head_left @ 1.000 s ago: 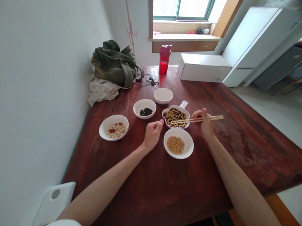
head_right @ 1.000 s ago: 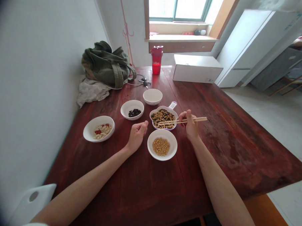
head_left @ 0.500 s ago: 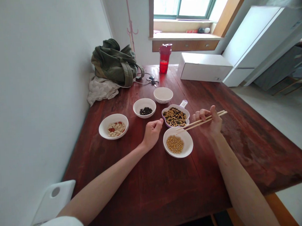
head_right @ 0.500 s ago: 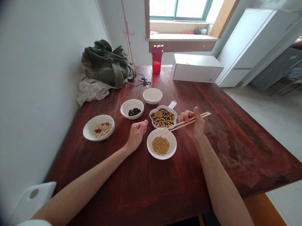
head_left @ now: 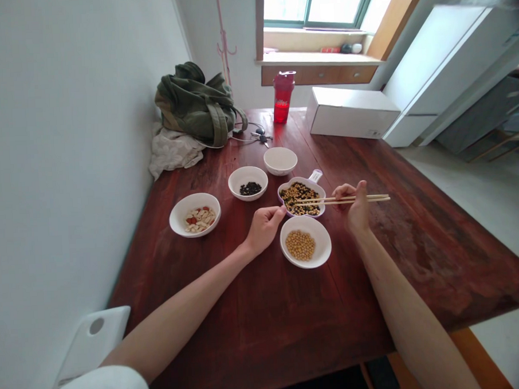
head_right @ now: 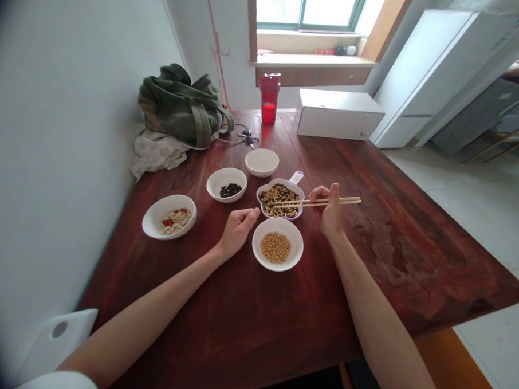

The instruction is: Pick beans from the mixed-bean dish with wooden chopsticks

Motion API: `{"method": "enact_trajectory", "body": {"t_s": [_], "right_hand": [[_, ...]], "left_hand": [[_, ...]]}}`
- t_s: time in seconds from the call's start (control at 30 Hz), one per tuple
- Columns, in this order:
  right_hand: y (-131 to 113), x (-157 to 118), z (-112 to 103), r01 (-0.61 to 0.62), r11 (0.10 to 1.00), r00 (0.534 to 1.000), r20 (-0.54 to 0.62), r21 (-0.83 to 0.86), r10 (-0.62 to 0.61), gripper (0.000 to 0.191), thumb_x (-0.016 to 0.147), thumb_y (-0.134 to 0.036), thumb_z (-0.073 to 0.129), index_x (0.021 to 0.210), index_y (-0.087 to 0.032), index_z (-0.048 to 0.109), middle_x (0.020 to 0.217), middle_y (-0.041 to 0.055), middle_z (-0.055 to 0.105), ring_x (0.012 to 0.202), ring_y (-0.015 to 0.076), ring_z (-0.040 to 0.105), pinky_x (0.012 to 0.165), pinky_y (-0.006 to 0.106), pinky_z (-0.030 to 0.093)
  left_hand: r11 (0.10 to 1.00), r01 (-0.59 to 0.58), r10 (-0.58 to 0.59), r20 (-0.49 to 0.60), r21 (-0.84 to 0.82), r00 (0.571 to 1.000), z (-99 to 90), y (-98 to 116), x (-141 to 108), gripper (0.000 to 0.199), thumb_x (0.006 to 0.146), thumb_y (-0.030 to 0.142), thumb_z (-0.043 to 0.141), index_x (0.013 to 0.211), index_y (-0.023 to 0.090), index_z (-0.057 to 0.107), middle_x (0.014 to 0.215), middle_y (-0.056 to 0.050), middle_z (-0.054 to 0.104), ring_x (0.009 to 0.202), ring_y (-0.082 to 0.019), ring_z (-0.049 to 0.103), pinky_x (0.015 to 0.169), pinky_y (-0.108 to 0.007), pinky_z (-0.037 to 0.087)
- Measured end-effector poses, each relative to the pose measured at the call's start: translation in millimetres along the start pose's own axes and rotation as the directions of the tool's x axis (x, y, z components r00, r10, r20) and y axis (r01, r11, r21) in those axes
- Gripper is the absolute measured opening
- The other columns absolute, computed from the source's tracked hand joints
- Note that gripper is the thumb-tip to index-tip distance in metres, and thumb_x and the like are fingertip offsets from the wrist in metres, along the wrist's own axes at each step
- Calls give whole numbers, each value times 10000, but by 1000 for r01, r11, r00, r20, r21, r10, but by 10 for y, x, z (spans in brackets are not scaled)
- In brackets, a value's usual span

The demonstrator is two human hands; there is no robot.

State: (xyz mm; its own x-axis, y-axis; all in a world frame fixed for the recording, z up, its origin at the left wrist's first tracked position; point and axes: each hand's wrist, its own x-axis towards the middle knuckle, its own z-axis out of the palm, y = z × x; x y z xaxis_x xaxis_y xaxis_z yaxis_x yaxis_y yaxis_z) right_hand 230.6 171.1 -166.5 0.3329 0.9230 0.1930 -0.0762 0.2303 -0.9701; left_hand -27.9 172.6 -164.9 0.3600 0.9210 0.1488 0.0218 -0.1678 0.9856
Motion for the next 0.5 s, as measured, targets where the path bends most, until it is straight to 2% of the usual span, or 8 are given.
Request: {"method": "enact_trajectory", "body": {"t_s": [0.13, 0.3, 0.5], "right_hand": [[0, -31, 40, -3, 998, 999, 53, -57, 6, 742, 861, -890, 338, 588, -241, 573, 557, 36, 579, 493, 157, 532, 412, 303, 276], [32, -33, 47, 30, 995, 998, 53, -97, -25, 747, 865, -887, 336, 588, -241, 588, 501, 9, 508, 435, 134, 440, 416, 300, 276], [79, -27, 35, 47, 995, 999, 12, -87, -46, 740, 892, -853, 357, 570, -233, 600, 490, 9, 515, 424, 125, 436, 408, 297, 268]], "left_hand": [[992, -25, 12, 106, 122, 994, 3, 15, -33, 525, 899, 466, 622, 576, 185, 318, 590, 47, 279, 579, -88, 248, 545, -252, 173], [978, -48, 27, 105, 202, 994, 2, 21, -50, 494, 886, 398, 606, 602, 196, 257, 599, 52, 244, 583, -90, 231, 555, -258, 163], [962, -59, 37, 88, 267, 995, 11, 31, -52, 482, 899, 381, 587, 595, 193, 265, 576, 51, 259, 567, -92, 249, 554, -271, 168]]}}
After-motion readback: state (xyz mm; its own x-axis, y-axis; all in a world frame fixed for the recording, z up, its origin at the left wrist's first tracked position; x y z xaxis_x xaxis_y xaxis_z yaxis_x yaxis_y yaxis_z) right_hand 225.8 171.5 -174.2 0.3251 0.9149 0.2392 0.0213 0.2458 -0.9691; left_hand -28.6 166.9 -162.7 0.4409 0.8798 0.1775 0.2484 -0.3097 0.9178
